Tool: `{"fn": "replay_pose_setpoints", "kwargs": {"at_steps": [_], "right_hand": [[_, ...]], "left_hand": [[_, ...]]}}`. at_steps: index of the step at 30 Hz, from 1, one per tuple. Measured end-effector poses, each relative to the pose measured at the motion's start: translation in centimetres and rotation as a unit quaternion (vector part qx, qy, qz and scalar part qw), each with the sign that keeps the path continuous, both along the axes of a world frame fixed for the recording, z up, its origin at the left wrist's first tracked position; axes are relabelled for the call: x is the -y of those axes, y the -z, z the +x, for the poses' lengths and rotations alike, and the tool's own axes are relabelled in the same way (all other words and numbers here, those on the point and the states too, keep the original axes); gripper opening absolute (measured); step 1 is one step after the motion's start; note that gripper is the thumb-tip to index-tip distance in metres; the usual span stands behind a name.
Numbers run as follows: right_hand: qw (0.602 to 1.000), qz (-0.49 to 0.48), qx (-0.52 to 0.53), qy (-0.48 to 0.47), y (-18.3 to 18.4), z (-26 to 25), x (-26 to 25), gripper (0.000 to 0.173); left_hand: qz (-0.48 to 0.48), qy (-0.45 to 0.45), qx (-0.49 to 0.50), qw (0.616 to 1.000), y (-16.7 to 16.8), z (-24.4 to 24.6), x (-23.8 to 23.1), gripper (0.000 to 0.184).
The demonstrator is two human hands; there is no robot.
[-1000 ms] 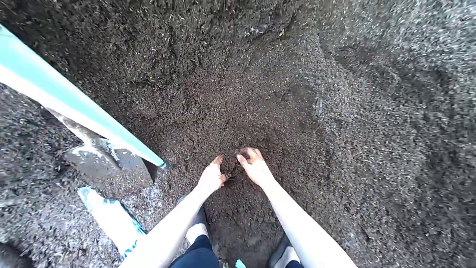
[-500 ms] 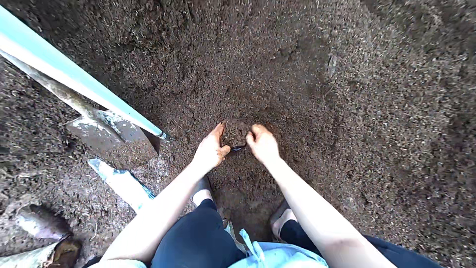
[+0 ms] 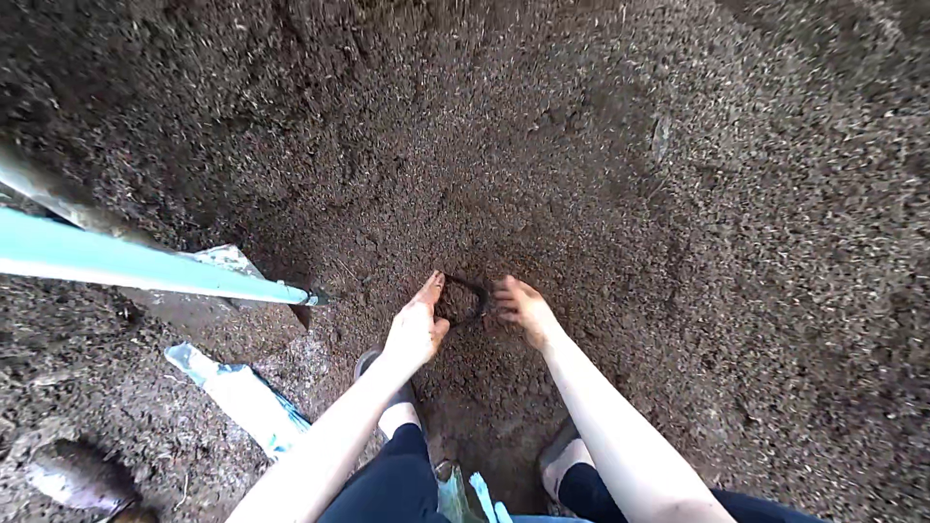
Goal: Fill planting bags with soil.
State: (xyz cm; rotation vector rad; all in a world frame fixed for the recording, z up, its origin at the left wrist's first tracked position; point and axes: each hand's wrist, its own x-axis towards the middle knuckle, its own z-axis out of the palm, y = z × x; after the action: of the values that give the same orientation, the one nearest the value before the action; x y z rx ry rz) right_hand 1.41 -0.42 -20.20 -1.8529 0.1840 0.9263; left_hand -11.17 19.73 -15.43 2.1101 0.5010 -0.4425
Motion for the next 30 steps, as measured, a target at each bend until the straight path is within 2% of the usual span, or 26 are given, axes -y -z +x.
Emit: {"fn": "replay_pose_setpoints", "kwargs": {"at_steps": [2,4,7,9,12,17,19,23,28,30], "right_hand": [[0.969,0.048,-0.084,0.227,2.4,0.8,2.5,0.06],[0.911,0.097,-0.134,0.379,4.8,2.2,3.7,0.063],[0.84,0.189,-0.141,0.489,7.0,5.0,2.6,0.071],[0.804,0.263,-0.134,0.517,8.4,6.9,1.3,0.078],[0.768,0.339,-0.121,0.53,9.1,9.6,-0.6,0.083],[0.736,0.45,-0.102,0.495,9.9,13.0,-1.9,0.073],[0.753,0.445,-0.114,0.471,9.0,12.2,-1.1,0.065],[0.803,0.446,-0.151,0.365,4.5,9.2,0.2,0.069],[0.784,0.512,-0.253,0.243,-1.3,3.6,-0.5,0.069],[0.798,0.499,-0.263,0.214,-3.0,1.8,-1.2,0.07]], "left_hand": [[0.009,0.008,0.04,0.999,0.0,-0.7,-0.5,0.061],[0.103,0.009,0.076,0.992,0.2,-1.3,-1.0,0.044],[0.219,0.003,0.153,0.964,1.2,-1.7,-0.5,0.033],[0.247,0.013,0.162,0.955,1.3,-1.9,-0.1,0.033],[0.227,0.028,0.135,0.964,1.3,-2.1,0.2,0.036],[0.05,-0.001,0.054,0.997,1.5,-1.1,-0.6,0.058],[0.003,0.004,0.039,0.999,1.0,-0.4,-0.7,0.064],[-0.005,0.05,-0.001,0.999,0.1,1.7,-0.6,0.067],[-0.031,0.048,0.003,0.998,0.0,3.1,-0.2,0.07],[-0.033,0.033,0.01,0.999,0.0,3.1,0.1,0.061]]}}
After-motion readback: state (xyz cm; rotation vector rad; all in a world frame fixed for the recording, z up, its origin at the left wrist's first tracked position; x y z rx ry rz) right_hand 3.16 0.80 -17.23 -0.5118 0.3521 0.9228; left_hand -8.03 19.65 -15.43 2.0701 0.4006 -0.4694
